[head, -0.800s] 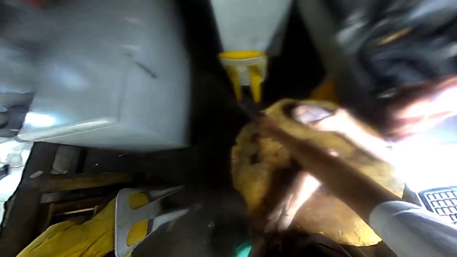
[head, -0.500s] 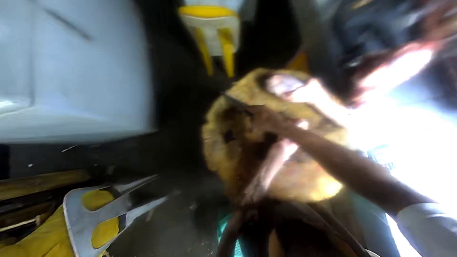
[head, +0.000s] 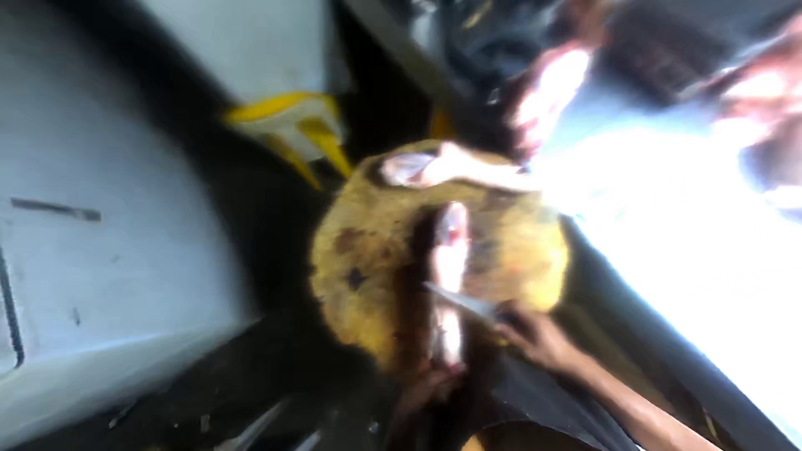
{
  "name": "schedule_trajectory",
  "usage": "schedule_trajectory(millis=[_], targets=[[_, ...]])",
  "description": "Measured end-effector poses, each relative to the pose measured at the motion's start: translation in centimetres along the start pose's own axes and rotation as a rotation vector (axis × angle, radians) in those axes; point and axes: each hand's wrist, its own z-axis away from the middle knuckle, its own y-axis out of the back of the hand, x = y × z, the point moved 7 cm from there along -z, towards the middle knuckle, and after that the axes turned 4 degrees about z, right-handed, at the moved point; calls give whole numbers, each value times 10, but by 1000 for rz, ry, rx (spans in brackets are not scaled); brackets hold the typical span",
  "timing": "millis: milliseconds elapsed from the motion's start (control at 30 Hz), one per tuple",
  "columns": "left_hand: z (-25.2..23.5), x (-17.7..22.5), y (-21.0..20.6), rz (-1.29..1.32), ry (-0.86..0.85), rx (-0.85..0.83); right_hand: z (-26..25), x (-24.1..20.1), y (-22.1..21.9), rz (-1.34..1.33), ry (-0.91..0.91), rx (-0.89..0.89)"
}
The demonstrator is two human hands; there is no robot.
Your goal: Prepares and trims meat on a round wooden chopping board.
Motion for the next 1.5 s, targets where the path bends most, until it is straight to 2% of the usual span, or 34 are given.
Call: schedule_trajectory(millis=[67,133,233,267,333,500,567,633,667,700,833,967,1067,1167,1233,1267,1300,1333,1367,1400,1500], targets=[[1,6,-11,-29,-30,10,-6,15,-9,44,-41,64],[8,6,-16,90,-81,-82,-20,40,-7,-46,-173,216],[16,20,-16,592,-169,-411,-25,80,4,-218,-400,397],[19,36,-16,759,-175,-492,-22,87,9,-230,-412,402],[19,69,-7,949,-220,-540,-8,97,12,-233,-396,372],[30,144,4,1039,-449,-640,26,110,8,-261,-416,389],[36,149,8,1060,-500,-709,34,109,5,-302,-417,424],[29,137,22,1075,-502,-719,37,108,-1,-317,-407,449],[21,122,34,1064,-453,-661,39,109,-4,-301,-409,450],[13,102,49,1034,-372,-532,39,110,-6,-272,-409,450],[0,20,116,689,-64,176,34,114,-6,-191,-385,402],[37,-20,154,308,36,670,35,117,-4,-156,-366,380],[54,-45,161,214,-14,902,32,120,-3,-130,-342,405],[41,-91,148,352,16,953,32,122,-1,-167,-325,379],[16,-115,118,371,40,902,33,122,3,-227,-307,356],[1,-121,99,300,6,889,33,123,4,-267,-306,347],[-11,-122,80,235,-69,865,33,124,6,-300,-309,335],[-20,-121,61,283,-152,843,33,124,7,-332,-318,319],[-29,-121,45,452,-209,821,33,125,10,-361,-332,297],[-32,-120,35,574,-231,805,34,126,12,-389,-344,276],[-10,-105,25,526,-192,842,41,131,21,-455,-385,233]])
